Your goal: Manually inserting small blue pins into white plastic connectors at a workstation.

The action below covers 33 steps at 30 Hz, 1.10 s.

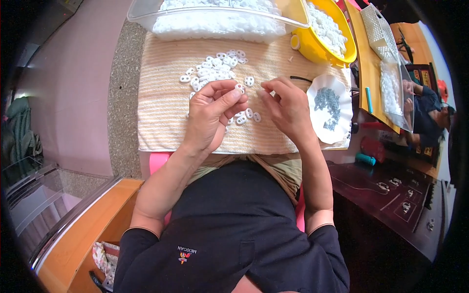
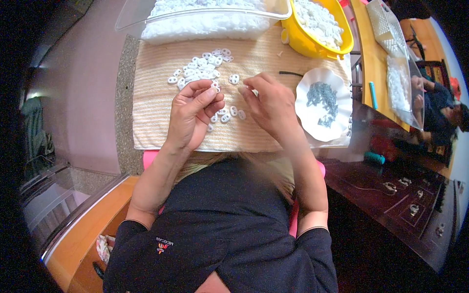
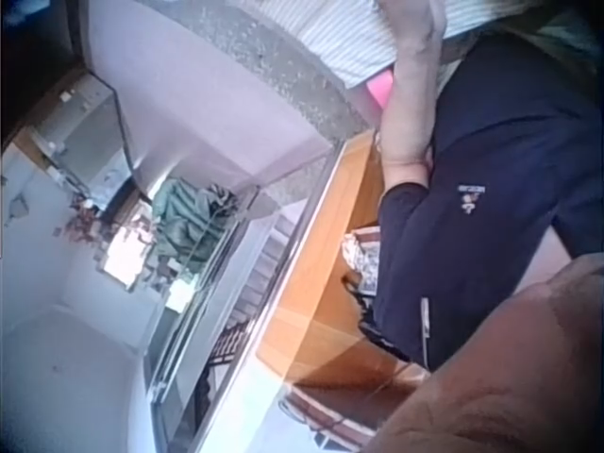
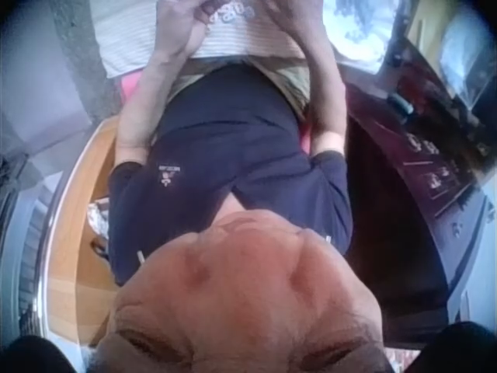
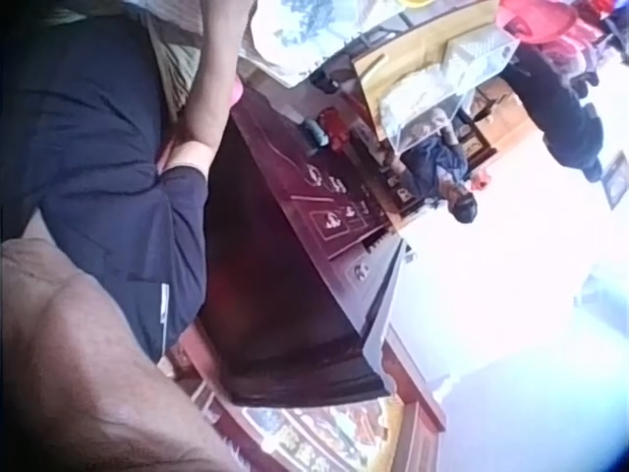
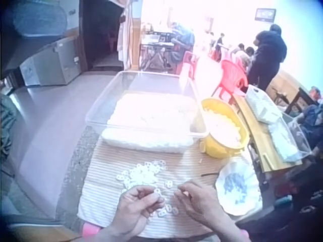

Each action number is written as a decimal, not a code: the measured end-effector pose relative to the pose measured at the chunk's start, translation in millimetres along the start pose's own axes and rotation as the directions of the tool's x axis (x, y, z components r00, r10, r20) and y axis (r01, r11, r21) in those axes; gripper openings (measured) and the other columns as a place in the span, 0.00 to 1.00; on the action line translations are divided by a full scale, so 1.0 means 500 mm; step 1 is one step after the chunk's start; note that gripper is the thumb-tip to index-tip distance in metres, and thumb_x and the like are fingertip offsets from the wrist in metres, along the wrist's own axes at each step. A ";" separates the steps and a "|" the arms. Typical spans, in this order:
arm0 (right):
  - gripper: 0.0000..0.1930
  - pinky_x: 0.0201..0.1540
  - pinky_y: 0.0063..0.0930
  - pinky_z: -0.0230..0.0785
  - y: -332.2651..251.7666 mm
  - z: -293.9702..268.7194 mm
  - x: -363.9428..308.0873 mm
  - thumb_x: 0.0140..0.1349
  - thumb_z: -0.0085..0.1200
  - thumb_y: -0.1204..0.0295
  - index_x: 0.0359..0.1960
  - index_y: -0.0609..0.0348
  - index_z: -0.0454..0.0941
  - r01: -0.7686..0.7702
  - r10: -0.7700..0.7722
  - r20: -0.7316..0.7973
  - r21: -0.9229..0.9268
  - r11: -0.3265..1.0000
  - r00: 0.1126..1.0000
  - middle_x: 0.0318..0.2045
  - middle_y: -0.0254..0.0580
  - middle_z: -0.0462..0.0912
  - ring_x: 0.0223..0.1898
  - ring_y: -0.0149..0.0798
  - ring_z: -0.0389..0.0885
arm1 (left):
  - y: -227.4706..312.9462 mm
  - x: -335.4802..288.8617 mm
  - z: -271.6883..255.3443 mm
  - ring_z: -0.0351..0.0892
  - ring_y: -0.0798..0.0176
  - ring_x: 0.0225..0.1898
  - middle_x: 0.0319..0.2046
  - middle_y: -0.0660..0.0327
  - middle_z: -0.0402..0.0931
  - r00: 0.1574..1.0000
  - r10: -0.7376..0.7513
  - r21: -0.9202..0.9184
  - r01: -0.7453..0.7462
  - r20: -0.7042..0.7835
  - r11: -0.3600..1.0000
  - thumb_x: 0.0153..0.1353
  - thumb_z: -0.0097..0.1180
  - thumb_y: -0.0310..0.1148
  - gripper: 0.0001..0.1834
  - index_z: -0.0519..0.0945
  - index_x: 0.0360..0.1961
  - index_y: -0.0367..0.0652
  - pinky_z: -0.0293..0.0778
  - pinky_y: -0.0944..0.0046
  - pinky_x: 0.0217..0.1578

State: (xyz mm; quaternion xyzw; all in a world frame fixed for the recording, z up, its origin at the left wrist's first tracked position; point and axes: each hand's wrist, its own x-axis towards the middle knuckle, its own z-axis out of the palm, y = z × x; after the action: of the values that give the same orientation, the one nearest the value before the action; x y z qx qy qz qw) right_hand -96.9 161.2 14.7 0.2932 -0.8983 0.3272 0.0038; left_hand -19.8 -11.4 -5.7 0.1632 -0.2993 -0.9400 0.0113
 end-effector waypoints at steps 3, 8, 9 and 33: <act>0.09 0.33 0.35 0.71 -0.009 0.017 0.028 0.57 0.58 0.69 0.36 0.59 0.80 0.011 -0.012 -0.002 -0.206 0.979 1.000 0.31 0.43 0.80 0.29 0.45 0.80 | 0.002 0.002 -0.004 0.82 0.65 0.36 0.34 0.58 0.79 1.000 0.011 -0.021 -0.012 -0.008 1.000 0.60 0.57 0.21 0.09 0.76 0.41 0.37 0.81 0.66 0.39; 0.09 0.37 0.42 0.71 -0.017 0.028 0.056 0.58 0.56 0.65 0.33 0.58 0.80 -0.022 0.052 0.114 -0.249 0.968 0.992 0.32 0.45 0.79 0.33 0.51 0.80 | 0.003 0.005 -0.008 0.82 0.65 0.35 0.34 0.58 0.79 1.000 0.019 -0.042 -0.019 -0.015 0.999 0.59 0.57 0.21 0.09 0.76 0.41 0.37 0.81 0.67 0.39; 0.09 0.37 0.44 0.71 -0.016 0.030 0.058 0.58 0.55 0.65 0.31 0.57 0.79 -0.014 0.042 0.117 -0.227 0.974 0.992 0.33 0.46 0.78 0.33 0.52 0.80 | 0.003 0.005 -0.008 0.81 0.65 0.35 0.34 0.58 0.79 1.000 0.018 -0.046 -0.018 -0.012 0.999 0.59 0.57 0.21 0.09 0.76 0.41 0.37 0.81 0.67 0.39; 0.09 0.31 0.24 0.72 -0.015 0.031 0.037 0.56 0.60 0.79 0.39 0.65 0.76 -0.070 0.061 0.041 0.260 0.963 0.997 0.28 0.40 0.80 0.27 0.30 0.79 | 0.005 0.005 -0.009 0.81 0.65 0.34 0.34 0.58 0.79 0.999 0.032 -0.063 -0.034 -0.027 0.997 0.59 0.56 0.20 0.09 0.76 0.41 0.36 0.80 0.67 0.38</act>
State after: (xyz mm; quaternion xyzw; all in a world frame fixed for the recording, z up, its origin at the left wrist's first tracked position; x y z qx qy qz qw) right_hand -105.5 137.7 10.8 0.2666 -0.8566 0.4377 -0.0604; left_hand -21.2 -16.3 -8.3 0.1701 -0.2719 -0.9465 0.0358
